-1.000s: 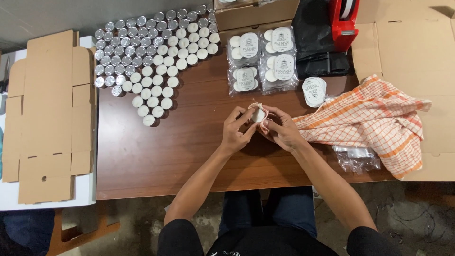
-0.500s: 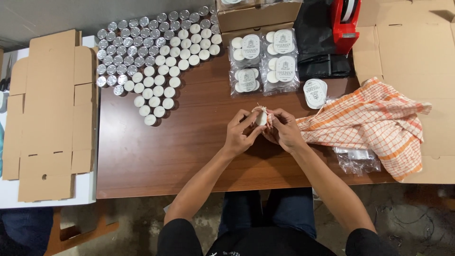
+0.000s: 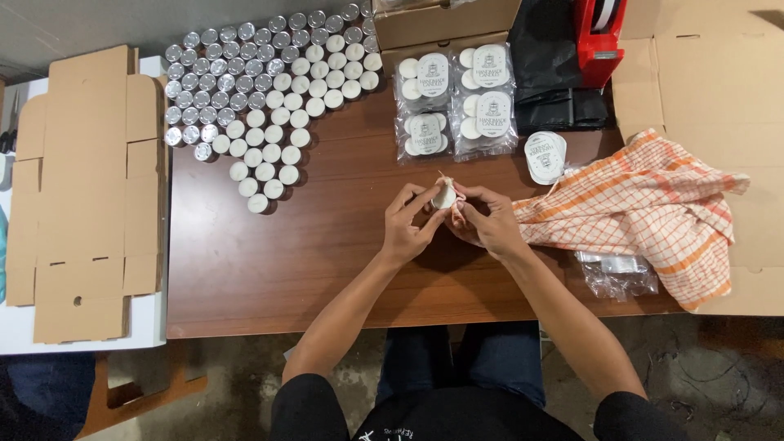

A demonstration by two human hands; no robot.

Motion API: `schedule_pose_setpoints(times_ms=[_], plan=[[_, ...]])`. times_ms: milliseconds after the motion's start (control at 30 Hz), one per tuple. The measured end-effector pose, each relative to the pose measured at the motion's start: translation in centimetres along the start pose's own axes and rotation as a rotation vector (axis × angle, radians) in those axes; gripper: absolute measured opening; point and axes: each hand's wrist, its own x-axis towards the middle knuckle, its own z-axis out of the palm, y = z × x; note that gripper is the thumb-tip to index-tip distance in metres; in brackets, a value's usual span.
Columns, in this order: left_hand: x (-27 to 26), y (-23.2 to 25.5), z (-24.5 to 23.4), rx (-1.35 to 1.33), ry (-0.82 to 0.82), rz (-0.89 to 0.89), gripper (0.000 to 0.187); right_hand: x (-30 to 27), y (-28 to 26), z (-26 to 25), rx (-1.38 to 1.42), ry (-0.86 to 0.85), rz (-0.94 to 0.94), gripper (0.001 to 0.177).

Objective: The person is cleaning individual tea light candles with a cloth and then placing them into small plastic bags for packaging.

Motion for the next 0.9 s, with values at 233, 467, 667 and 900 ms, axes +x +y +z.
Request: schedule_pose_setpoints(times_ms=[233, 467, 667, 900], plan=[[-0.5, -0.6, 0.1, 0.026, 0.006, -0.031, 0.041, -0.4, -1.0, 1.3, 0.053, 0.017, 0.043, 0.023], [-0.7, -1.1, 0.4, 0.066, 0.022, -0.014, 0.046, 1.1, 0.9, -0.8, 0.045, 0.035, 0.101, 0.018], [0.3, -2.1, -0.3, 0.143, 0.068, -0.026, 0.046, 1.1, -0.1, -0.1, -0.096, 0.119, -0.026, 0.012], [3.1, -3.6, -4.9, 0.466, -0.095, 0.075, 0.046, 2.8, 0.2, -3.5, -0.206, 0.387, -0.289, 0.013]])
